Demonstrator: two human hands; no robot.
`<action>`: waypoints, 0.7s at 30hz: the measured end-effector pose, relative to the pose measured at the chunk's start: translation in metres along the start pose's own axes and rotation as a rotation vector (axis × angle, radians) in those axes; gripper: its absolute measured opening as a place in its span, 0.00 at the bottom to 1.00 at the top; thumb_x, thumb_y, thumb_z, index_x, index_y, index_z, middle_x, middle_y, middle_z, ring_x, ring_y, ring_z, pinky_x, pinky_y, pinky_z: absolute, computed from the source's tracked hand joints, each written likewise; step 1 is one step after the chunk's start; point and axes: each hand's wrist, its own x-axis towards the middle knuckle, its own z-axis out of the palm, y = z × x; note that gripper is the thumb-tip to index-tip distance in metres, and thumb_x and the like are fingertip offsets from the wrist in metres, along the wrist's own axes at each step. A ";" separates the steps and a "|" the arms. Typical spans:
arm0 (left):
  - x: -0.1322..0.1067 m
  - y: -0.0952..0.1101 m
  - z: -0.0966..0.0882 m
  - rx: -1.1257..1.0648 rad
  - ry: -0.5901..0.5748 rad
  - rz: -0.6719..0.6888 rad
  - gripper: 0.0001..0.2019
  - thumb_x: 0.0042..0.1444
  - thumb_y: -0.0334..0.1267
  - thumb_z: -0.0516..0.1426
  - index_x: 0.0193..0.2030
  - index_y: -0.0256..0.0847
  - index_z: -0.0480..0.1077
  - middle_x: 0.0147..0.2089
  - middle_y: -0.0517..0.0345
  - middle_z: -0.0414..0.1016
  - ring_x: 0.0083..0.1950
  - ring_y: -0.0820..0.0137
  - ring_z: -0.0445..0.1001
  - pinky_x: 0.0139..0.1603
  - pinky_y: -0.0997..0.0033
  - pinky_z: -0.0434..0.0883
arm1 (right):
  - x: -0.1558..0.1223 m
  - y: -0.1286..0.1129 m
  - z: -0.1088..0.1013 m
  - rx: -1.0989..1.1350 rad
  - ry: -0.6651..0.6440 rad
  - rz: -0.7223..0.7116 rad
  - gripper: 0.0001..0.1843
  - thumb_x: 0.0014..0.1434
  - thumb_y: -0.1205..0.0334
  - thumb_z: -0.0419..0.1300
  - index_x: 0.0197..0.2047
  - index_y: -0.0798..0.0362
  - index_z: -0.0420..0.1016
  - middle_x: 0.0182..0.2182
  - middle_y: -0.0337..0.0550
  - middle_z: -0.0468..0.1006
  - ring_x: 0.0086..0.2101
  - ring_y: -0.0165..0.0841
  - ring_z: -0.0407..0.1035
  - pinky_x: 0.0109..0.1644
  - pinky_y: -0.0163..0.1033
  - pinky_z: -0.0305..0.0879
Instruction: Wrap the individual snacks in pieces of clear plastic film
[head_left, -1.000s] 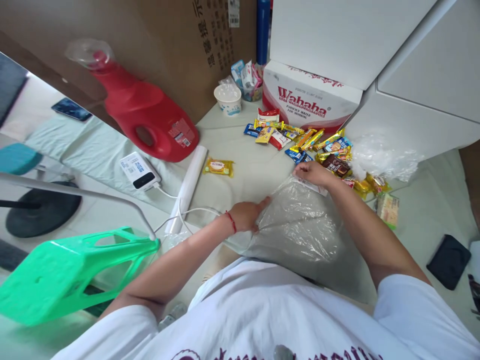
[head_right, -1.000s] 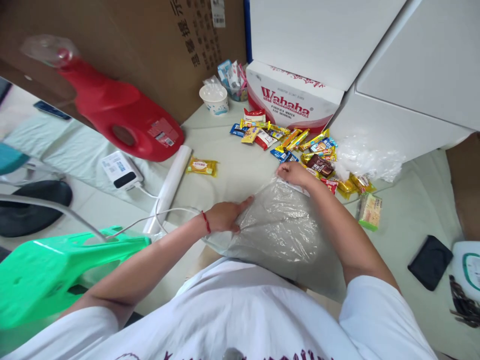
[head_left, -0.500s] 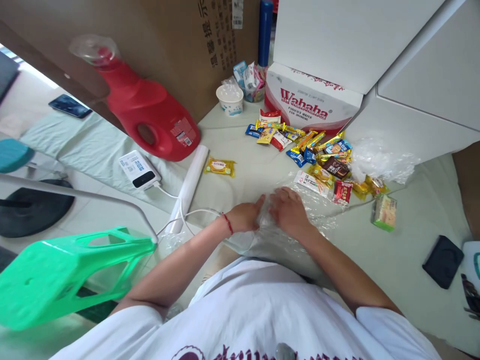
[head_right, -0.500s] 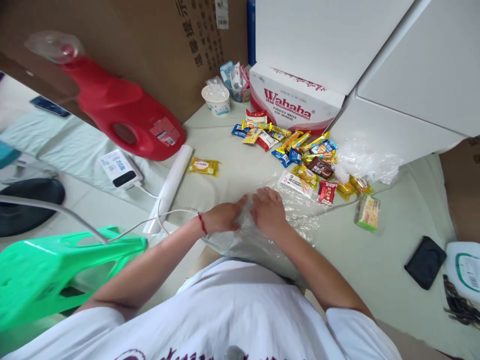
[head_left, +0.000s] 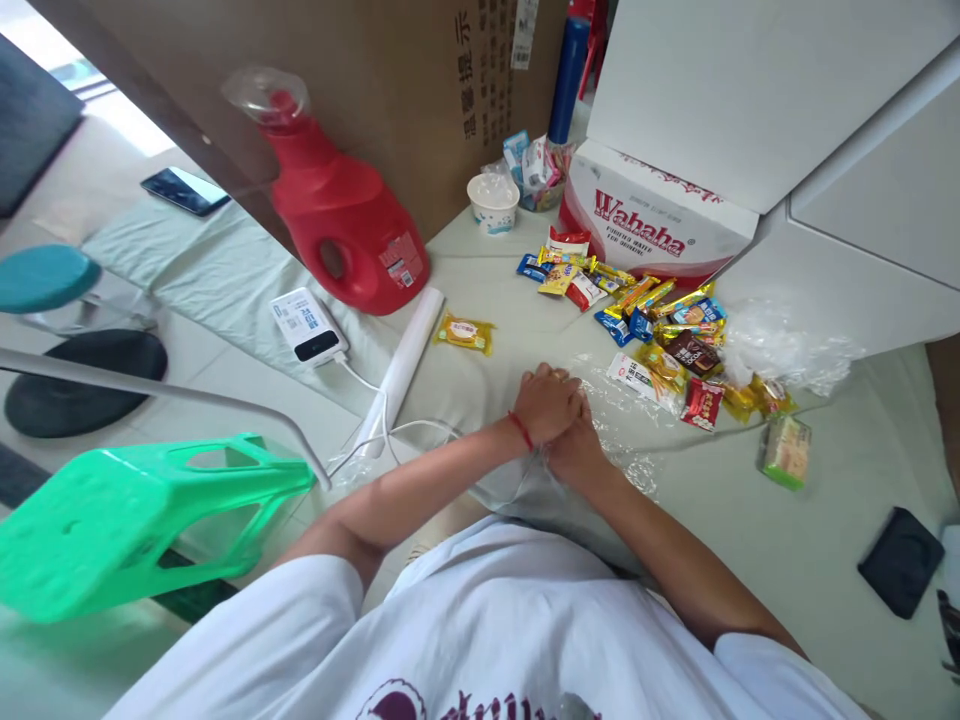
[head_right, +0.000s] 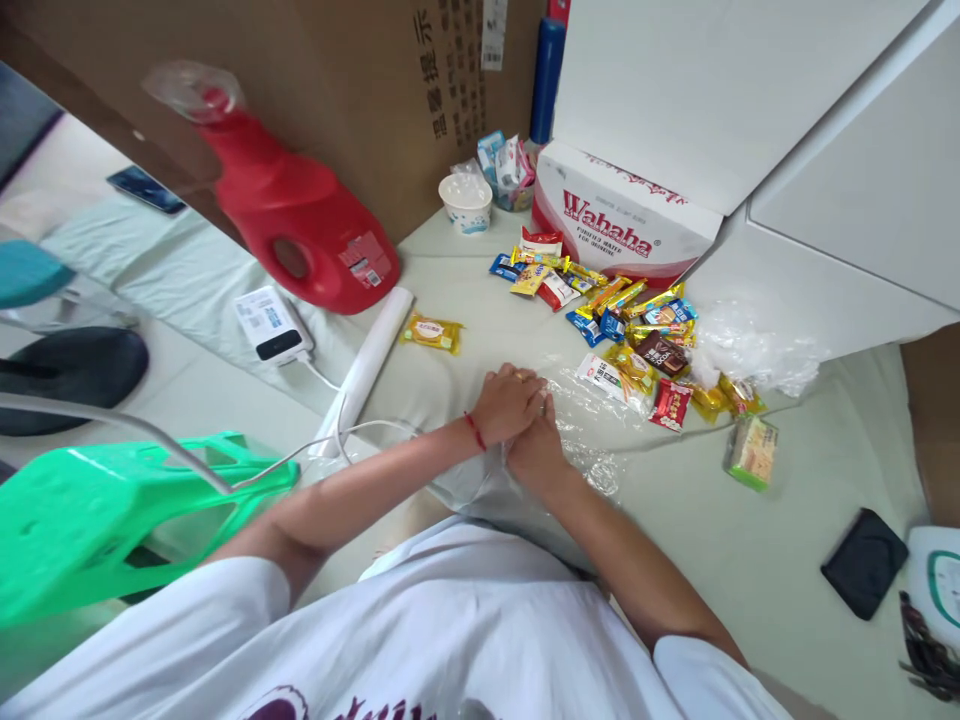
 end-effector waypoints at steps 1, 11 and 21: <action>0.006 -0.011 0.001 0.013 0.029 0.000 0.22 0.72 0.42 0.45 0.63 0.45 0.74 0.70 0.49 0.70 0.71 0.51 0.62 0.68 0.38 0.62 | 0.001 0.000 -0.003 -0.006 -0.014 0.021 0.31 0.70 0.66 0.52 0.75 0.55 0.63 0.69 0.57 0.67 0.72 0.52 0.52 0.77 0.67 0.34; -0.006 -0.048 0.004 0.101 0.040 -0.020 0.32 0.72 0.57 0.40 0.77 0.46 0.56 0.81 0.49 0.49 0.81 0.48 0.45 0.72 0.17 0.39 | -0.052 -0.004 -0.041 0.233 -0.268 -0.385 0.32 0.64 0.75 0.55 0.69 0.47 0.72 0.69 0.49 0.69 0.70 0.41 0.59 0.75 0.54 0.56; -0.020 -0.062 0.023 0.134 0.144 0.116 0.34 0.72 0.58 0.43 0.78 0.44 0.54 0.81 0.47 0.48 0.82 0.52 0.43 0.76 0.26 0.39 | 0.178 0.074 -0.139 -0.162 -0.044 0.122 0.18 0.70 0.64 0.51 0.53 0.55 0.80 0.48 0.60 0.80 0.47 0.48 0.76 0.49 0.46 0.69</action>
